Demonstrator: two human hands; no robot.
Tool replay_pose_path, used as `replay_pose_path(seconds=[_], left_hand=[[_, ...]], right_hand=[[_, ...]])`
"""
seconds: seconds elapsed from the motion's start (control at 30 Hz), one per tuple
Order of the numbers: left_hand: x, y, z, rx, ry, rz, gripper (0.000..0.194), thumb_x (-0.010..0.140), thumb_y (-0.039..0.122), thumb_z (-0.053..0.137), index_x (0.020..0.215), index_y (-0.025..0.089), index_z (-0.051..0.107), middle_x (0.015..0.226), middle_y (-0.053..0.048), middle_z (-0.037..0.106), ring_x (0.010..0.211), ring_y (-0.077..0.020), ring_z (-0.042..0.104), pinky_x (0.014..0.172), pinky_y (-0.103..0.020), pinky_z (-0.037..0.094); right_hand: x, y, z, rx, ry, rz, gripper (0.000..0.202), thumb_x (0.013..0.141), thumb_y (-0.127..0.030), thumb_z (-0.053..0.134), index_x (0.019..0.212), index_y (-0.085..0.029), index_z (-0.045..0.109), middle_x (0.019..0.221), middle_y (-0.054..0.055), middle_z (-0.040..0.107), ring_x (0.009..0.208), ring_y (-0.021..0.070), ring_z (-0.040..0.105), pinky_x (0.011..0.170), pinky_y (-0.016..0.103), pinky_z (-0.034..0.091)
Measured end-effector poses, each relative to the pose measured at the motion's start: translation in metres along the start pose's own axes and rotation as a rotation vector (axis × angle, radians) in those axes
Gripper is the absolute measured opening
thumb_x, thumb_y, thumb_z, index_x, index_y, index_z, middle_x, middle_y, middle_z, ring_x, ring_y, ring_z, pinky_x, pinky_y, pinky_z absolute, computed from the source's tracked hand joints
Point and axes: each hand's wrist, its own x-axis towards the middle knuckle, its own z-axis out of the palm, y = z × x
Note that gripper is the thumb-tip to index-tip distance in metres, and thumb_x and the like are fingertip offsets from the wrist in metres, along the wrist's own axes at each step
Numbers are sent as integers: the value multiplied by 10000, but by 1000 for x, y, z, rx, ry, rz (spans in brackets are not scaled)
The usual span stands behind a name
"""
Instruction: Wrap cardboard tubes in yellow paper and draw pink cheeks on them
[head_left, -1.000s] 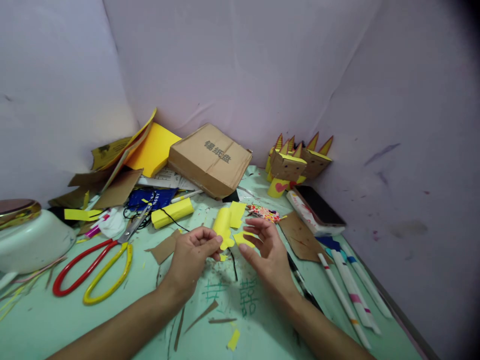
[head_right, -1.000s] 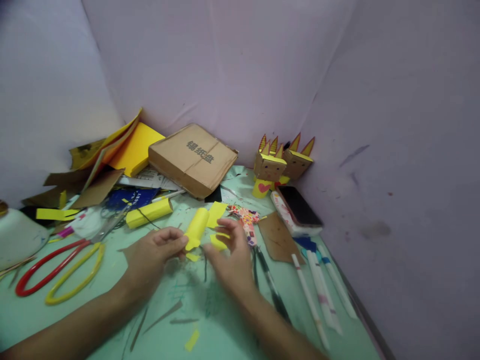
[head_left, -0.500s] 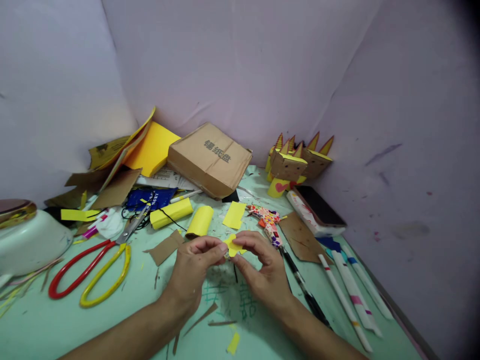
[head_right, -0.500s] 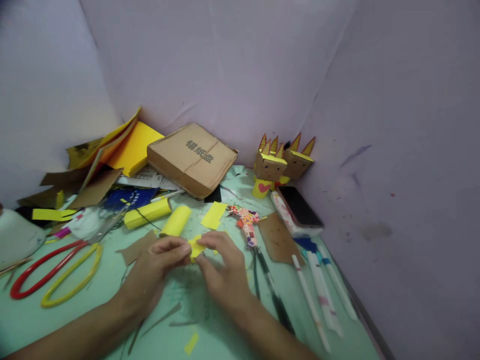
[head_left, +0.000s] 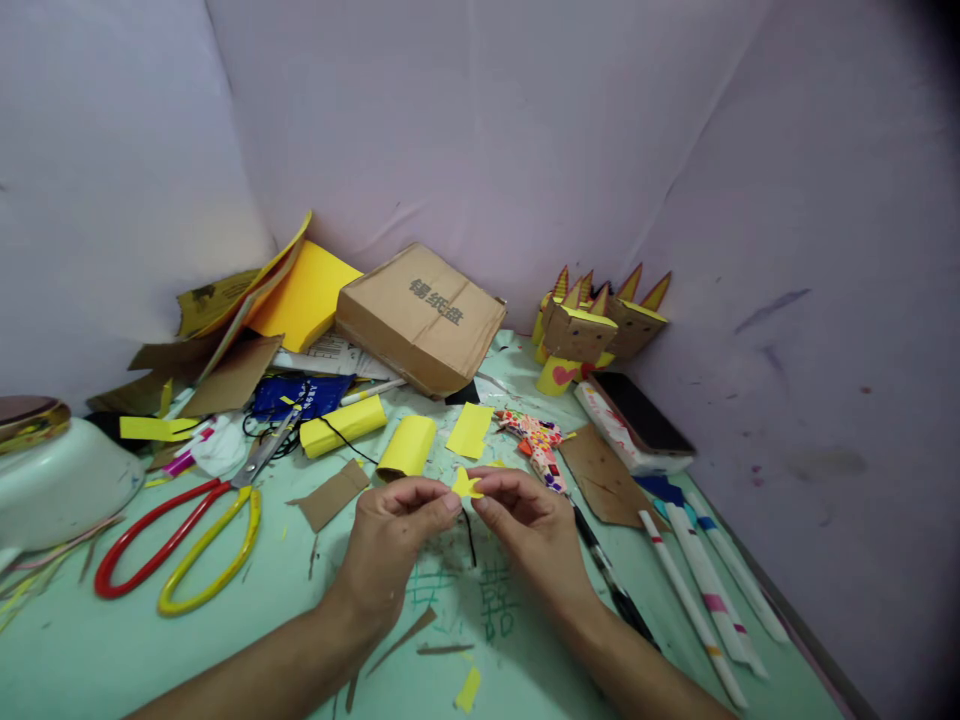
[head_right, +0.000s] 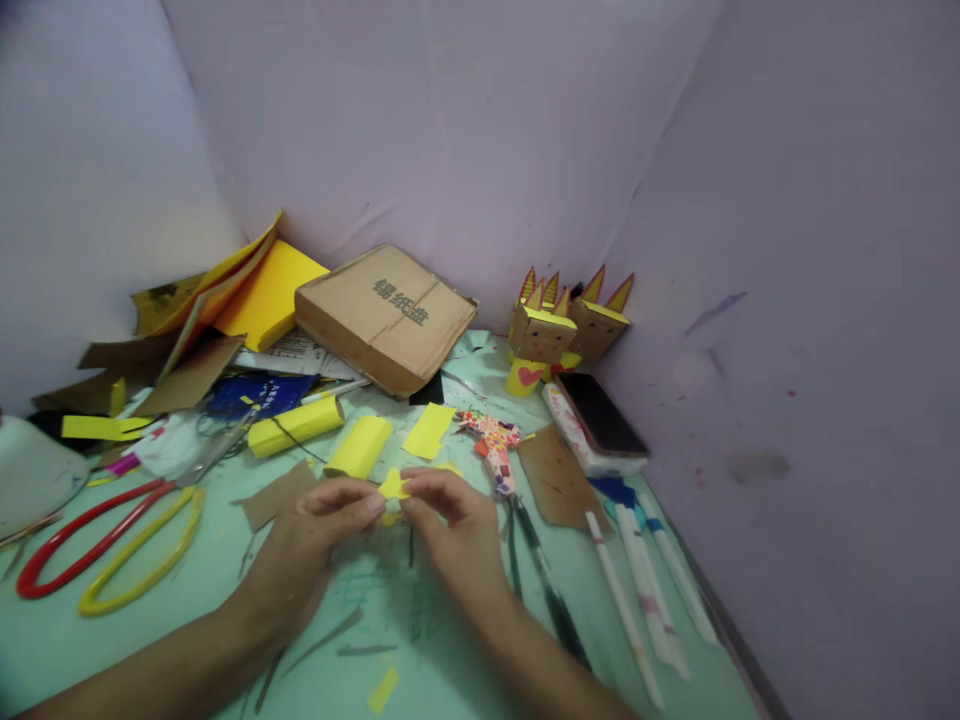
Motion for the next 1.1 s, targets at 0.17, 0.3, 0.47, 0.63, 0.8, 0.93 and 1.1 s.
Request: replay_pose_path(seconds=[0.17, 0.3, 0.47, 0.63, 0.8, 0.93, 1.1], left_hand=[[2, -2, -1, 22, -36, -2, 125, 582, 250, 713, 575, 141, 654, 527, 21, 585, 551, -92, 485, 567, -205, 389], [6, -5, -2, -18, -66, -43, 180, 648, 274, 677, 770, 151, 626, 598, 38, 596, 533, -85, 505, 559, -207, 397], [7, -5, -5, 50, -65, 0, 158, 668, 256, 631, 788, 156, 606, 562, 45, 570, 538, -92, 509, 561, -203, 401], [15, 7, -11, 325, 19, 114, 114, 647, 267, 616, 697, 166, 603, 590, 9, 600, 558, -134, 541, 551, -238, 435], [56, 32, -53, 1065, 289, 605, 254, 733, 233, 530, 956, 150, 616, 985, -103, 648, 901, -242, 601, 837, -347, 451], [85, 37, -87, 1536, 170, 467, 484, 733, 269, 543, 1189, 109, 536, 1134, -168, 598, 1081, -338, 523, 917, -457, 402], [93, 38, -96, 1563, 185, 249, 480, 760, 349, 527, 1202, 163, 522, 1101, -143, 627, 1012, -337, 575, 850, -449, 435]], right_hand=[[1, -5, 1, 15, 18, 134, 48, 625, -198, 719, 669, -199, 701, 648, 2, 698, 632, 165, 639, 649, 297, 521], [2, -7, 1, 34, -20, 201, 68, 608, -220, 737, 659, -187, 707, 637, 6, 701, 609, 157, 631, 634, 286, 509], [2, -7, 2, 12, -26, 273, 156, 545, -268, 783, 612, -165, 686, 581, 5, 666, 549, 139, 583, 540, 249, 464], [4, 3, 0, -28, -30, 338, 247, 595, -367, 766, 595, -149, 650, 541, 2, 619, 513, 128, 541, 508, 246, 439], [1, 20, -4, 76, -77, 402, 404, 678, -419, 724, 973, -162, 623, 718, 58, 699, 621, 181, 625, 579, 308, 494], [-5, 25, -5, 76, -35, 397, 500, 699, -419, 710, 1138, -221, 574, 945, 97, 708, 771, 216, 662, 656, 348, 523], [-4, 20, -15, 60, -77, 423, 376, 722, -421, 698, 1045, -238, 639, 933, 107, 720, 779, 220, 669, 680, 327, 541]])
